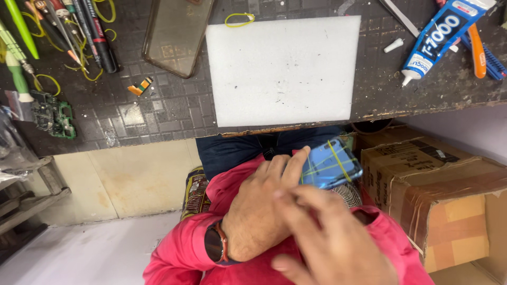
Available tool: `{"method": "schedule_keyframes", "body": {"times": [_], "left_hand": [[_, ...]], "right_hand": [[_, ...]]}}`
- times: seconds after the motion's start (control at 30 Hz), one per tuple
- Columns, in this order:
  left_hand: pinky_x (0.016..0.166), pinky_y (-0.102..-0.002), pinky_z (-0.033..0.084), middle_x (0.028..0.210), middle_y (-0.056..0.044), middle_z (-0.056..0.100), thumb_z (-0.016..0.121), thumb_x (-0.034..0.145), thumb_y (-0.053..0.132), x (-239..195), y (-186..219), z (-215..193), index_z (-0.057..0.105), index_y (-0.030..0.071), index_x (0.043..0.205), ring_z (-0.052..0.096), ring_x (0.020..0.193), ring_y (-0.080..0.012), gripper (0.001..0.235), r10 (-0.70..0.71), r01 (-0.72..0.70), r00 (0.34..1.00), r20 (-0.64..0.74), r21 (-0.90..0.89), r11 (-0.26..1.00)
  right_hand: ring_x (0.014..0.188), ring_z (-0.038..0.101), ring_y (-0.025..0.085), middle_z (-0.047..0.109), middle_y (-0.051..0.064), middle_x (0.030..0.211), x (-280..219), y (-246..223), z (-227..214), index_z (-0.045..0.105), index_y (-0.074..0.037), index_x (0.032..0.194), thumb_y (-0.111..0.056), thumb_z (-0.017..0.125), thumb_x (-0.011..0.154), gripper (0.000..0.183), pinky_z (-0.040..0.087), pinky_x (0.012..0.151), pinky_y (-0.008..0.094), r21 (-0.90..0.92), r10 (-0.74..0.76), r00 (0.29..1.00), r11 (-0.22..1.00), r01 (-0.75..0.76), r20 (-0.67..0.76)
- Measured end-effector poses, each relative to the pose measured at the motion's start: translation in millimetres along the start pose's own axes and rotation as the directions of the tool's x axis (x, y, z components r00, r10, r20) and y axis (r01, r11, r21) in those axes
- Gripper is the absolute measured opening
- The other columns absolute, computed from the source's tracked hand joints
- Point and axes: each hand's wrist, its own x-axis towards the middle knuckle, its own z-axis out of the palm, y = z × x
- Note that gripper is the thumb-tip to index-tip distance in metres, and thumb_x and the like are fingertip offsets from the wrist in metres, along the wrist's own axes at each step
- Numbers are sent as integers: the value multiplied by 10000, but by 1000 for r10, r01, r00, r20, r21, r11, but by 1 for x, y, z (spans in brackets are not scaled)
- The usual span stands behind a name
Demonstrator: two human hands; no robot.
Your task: The person applies adhesive along the edges of a smartphone back cover, then presses the cover onto the phone body. They secure the assembly with multiple rubber bands and wipe the screen with a cloth. The person also closes the adhesive tube cap and places the phone on the work surface.
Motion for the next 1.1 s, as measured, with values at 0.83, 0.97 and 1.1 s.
{"method": "schedule_keyframes", "body": {"times": [0.83,0.97,1.1], "left_hand": [[937,-522,619,1381,-339,588,360,935,295,55,-71,-11,283,-79,1569,685,1147,-443,740,94,-2,996,-10,-997,-79],[905,-509,634,1337,-314,620,326,958,326,56,-77,-5,324,-102,1562,709,1032,-447,740,61,-9,998,-9,-1000,-6],[896,-479,619,1327,-287,630,325,1002,334,62,-85,0,335,-94,1545,716,980,-436,691,58,2,998,-1,-999,-48]], "right_hand": [[912,564,148,590,148,1124,99,104,36,566,25,1138,-51,599,1017,147,495,830,276,391,4,747,854,342,-664],[741,574,86,612,106,1014,101,110,41,591,0,1123,-45,580,1072,69,499,651,203,545,132,767,778,312,-628],[706,585,78,628,106,1008,105,114,39,617,8,1056,-22,594,1056,38,501,561,185,594,169,772,743,309,-613]]}}
